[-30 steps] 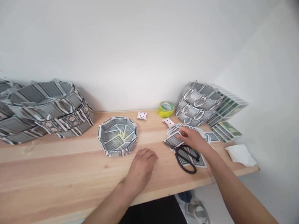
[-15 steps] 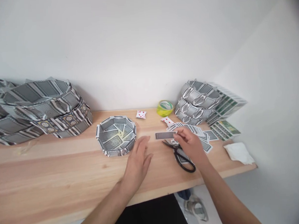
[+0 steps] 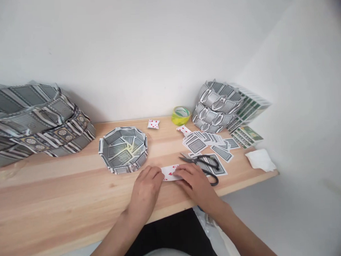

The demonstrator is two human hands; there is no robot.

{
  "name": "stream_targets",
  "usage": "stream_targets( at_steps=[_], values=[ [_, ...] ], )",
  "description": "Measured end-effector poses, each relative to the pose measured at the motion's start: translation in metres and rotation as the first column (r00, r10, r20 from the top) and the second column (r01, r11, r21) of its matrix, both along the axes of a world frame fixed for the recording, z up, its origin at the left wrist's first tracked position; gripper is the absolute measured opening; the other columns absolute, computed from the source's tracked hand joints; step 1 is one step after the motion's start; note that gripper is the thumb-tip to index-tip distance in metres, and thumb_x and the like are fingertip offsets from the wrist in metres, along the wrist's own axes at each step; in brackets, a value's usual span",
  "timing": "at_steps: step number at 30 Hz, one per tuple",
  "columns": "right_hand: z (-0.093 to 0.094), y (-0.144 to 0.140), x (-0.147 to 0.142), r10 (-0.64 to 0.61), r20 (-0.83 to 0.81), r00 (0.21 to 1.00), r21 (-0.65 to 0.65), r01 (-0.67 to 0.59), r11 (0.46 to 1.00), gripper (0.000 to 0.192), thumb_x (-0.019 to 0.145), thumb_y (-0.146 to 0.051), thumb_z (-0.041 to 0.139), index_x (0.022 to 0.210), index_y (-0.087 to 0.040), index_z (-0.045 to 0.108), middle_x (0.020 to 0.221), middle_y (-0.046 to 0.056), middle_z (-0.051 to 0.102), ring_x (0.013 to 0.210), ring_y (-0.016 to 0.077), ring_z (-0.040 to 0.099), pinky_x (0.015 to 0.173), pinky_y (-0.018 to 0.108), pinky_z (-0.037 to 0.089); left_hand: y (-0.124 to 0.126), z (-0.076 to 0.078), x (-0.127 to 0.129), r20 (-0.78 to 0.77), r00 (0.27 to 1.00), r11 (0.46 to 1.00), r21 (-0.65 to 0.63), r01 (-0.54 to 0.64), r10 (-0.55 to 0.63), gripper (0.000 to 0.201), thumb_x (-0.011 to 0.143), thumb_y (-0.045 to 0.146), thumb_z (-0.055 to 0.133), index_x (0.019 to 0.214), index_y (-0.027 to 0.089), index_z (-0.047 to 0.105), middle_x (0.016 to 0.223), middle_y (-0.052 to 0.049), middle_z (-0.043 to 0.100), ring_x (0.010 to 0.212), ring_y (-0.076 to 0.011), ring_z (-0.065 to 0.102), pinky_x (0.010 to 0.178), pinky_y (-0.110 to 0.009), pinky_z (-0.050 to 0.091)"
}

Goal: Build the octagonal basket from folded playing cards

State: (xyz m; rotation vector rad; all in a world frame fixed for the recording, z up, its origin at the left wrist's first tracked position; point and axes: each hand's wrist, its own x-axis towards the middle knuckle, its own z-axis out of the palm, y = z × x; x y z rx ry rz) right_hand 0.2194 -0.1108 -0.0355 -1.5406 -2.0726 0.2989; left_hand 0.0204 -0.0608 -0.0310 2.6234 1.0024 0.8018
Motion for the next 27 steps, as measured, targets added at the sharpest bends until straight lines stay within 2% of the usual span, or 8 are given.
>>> stream_targets(
  at_steps=[4,10,15,21,27],
  values=[
    [-0.001,0.0,-0.004,-0.017,-0.009,1.0,0.05,0.018,0.999,0.018,0.092,-0.02,0.054,0.105,-0.02,0.067,0.107,0.008,0.064,0.103,0.0218,0.057,0.092,0.039,0.046,0.001,-0.003,0.001,0.024,1.0,1.0,0.016,-0.016,0.016,0.017,0.09,0.01,0.049,0.085,0.014,0.066,0.086,-0.008,0.063,0.08,-0.021,0.056,0.072,-0.035,0.049],
    [0.001,0.012,0.006,0.027,-0.002,1.0,0.056,-0.027,0.998,0.02,0.094,-0.028,0.052,0.1,-0.024,0.07,0.1,0.004,0.068,0.094,0.0199,0.059,0.086,0.037,0.048,0.0,-0.007,0.003,0.114,0.991,0.997,-0.035,-0.067,0.071,0.018,0.091,0.014,0.049,0.085,0.015,0.067,0.088,-0.008,0.063,0.082,-0.0201,0.056,0.074,-0.035,0.048],
    [0.006,0.021,0.004,-0.017,-0.017,1.0,-0.012,0.017,1.0,0.019,0.094,-0.027,0.053,0.089,-0.022,0.071,0.088,0.003,0.067,0.089,0.0195,0.061,0.083,0.035,0.048,-0.002,-0.005,0.003,0.12,0.984,0.989,-0.089,-0.12,0.13,0.021,0.094,0.02,0.047,0.082,0.016,0.064,0.085,-0.007,0.06,0.083,-0.0201,0.055,0.077,-0.035,0.046],
    [0.008,0.025,-0.002,-0.118,-0.032,0.992,-0.105,0.114,0.988,0.018,0.094,-0.023,0.051,0.083,-0.02,0.065,0.08,0.003,0.061,0.082,0.0192,0.058,0.075,0.032,0.045,0.001,0.001,0.008,0.001,0.968,0.96,-0.123,-0.25,0.252,0.028,0.095,0.025,0.044,0.07,0.017,0.055,0.073,-0.004,0.057,0.073,-0.0189,0.055,0.067,-0.031,0.042],
    [0.012,0.033,-0.002,-0.101,0.064,0.993,-0.175,0.111,0.978,0.015,0.093,-0.021,0.05,0.08,-0.021,0.056,0.082,0.002,0.059,0.081,0.0189,0.054,0.07,0.03,0.04,0.006,0.005,0.014,-0.127,0.939,0.938,-0.098,-0.331,0.318,0.022,0.092,0.024,0.048,0.073,0.018,0.054,0.072,-0.004,0.059,0.067,-0.0197,0.057,0.061,-0.03,0.039]
  ],
)
